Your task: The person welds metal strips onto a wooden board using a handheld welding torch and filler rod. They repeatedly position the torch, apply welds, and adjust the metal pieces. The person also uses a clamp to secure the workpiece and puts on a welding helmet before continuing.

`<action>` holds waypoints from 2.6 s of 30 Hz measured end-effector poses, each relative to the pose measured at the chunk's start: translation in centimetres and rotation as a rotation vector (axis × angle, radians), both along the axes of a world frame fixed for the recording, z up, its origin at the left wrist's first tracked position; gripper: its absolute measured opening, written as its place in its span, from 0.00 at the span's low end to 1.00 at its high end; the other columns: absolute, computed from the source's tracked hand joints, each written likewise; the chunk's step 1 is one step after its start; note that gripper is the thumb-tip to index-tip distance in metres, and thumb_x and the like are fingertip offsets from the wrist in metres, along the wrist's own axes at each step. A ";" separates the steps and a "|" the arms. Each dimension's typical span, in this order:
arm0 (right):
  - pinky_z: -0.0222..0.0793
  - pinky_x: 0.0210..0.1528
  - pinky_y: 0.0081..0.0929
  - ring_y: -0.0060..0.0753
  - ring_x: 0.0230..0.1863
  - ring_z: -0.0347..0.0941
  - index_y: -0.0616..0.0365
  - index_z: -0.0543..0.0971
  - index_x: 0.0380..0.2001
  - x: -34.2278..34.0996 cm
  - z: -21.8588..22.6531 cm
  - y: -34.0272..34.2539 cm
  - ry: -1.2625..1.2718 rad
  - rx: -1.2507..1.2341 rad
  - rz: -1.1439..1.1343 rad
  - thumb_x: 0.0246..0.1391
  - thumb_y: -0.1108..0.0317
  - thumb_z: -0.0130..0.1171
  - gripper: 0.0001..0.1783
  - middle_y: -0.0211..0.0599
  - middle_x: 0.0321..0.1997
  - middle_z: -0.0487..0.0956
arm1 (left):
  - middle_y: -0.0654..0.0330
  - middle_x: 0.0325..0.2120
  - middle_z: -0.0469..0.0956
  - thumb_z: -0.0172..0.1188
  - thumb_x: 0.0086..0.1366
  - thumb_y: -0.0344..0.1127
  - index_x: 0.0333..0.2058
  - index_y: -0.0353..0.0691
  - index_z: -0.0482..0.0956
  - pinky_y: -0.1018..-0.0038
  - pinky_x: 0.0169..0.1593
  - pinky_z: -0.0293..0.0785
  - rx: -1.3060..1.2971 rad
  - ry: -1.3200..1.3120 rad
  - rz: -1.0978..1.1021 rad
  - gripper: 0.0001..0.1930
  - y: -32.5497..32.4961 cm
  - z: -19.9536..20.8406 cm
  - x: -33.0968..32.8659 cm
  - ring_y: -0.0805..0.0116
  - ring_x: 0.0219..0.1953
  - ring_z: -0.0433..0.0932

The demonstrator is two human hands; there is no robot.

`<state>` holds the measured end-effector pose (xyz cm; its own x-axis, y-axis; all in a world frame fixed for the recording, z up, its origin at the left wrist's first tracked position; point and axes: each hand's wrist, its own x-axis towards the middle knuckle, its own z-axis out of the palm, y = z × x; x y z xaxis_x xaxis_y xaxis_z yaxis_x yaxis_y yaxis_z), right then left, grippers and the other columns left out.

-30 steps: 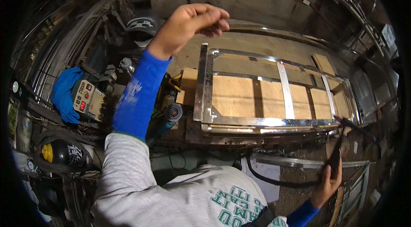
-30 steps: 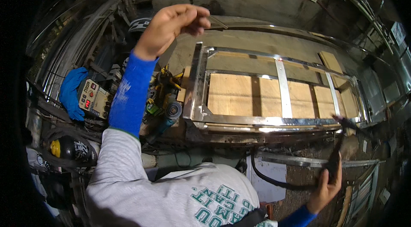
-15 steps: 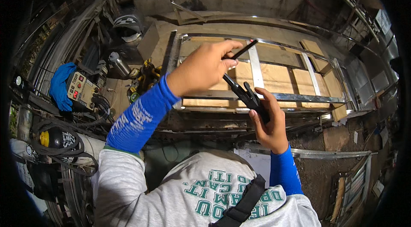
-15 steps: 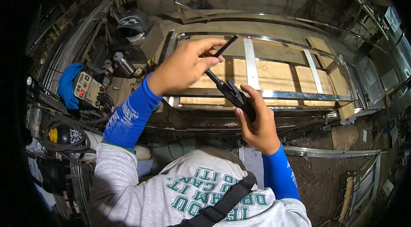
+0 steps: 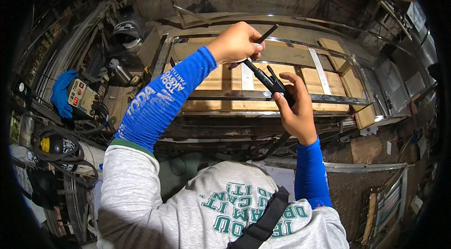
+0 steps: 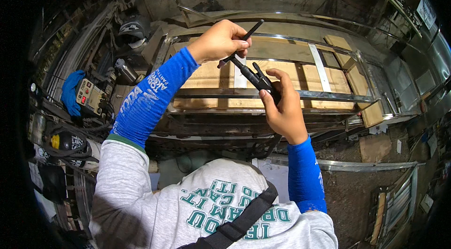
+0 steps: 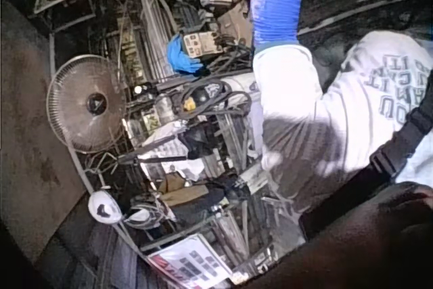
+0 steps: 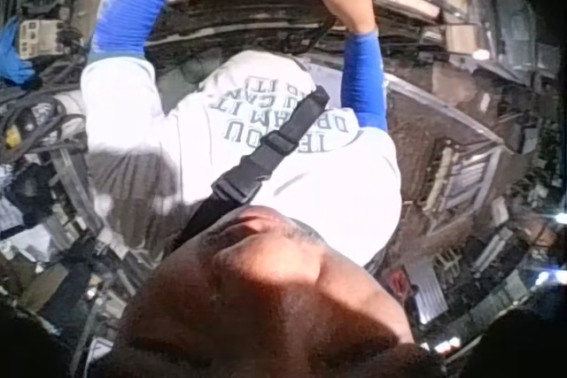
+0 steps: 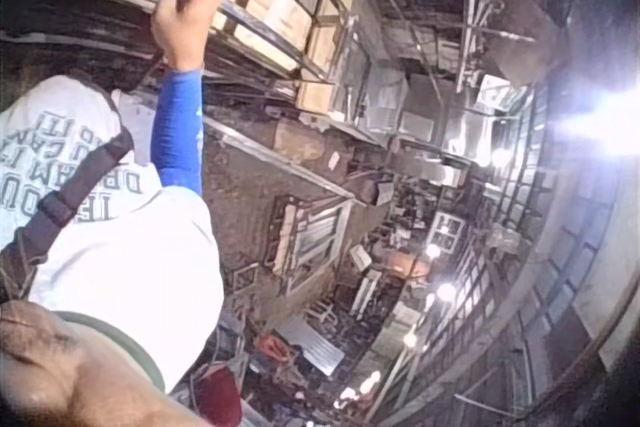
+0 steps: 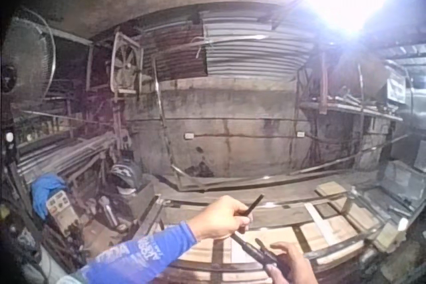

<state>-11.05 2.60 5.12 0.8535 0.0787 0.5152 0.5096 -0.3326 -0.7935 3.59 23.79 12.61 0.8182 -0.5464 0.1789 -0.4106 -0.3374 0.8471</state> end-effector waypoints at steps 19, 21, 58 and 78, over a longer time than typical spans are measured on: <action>0.58 0.26 0.11 0.10 0.26 0.67 0.57 0.68 0.63 0.3 1.0 5.5 0.307 0.302 0.094 0.66 0.75 0.61 0.24 0.33 0.33 0.81 | 0.53 0.35 0.89 0.75 0.60 0.36 0.45 0.29 0.87 0.74 0.43 0.80 0.292 -0.369 0.079 0.19 5.9 2.4 0.9 0.69 0.37 0.86; 0.59 0.27 0.12 0.11 0.27 0.68 0.58 0.68 0.62 0.1 1.2 7.1 0.288 0.281 0.078 0.66 0.76 0.60 0.24 0.33 0.34 0.81 | 0.53 0.35 0.89 0.75 0.61 0.37 0.44 0.29 0.87 0.73 0.43 0.80 0.127 -0.395 0.125 0.18 8.0 1.8 0.5 0.69 0.37 0.86; 0.67 0.34 0.21 0.22 0.33 0.73 0.62 0.63 0.64 -2.9 -7.1 16.2 0.039 -0.182 -0.468 0.65 0.78 0.59 0.27 0.35 0.33 0.78 | 0.57 0.35 0.82 0.66 0.68 0.24 0.39 0.32 0.82 0.76 0.42 0.75 -0.732 -0.171 0.409 0.03 31.8 -12.4 -17.4 0.72 0.36 0.79; 0.71 0.46 0.20 0.22 0.46 0.72 0.64 0.62 0.65 -5.4 -3.4 14.5 0.036 0.155 -0.330 0.64 0.80 0.60 0.29 0.38 0.58 0.68 | 0.49 0.64 0.68 0.82 0.45 0.44 0.70 0.35 0.64 0.50 0.69 0.59 0.213 -0.717 0.500 0.55 14.2 -7.9 -7.2 0.46 0.66 0.65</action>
<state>-16.47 17.08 1.72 0.8379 -0.2801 0.4685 0.3658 -0.3491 -0.8628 -3.60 37.96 4.66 0.7000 -0.2366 0.6738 -0.5799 -0.7390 0.3430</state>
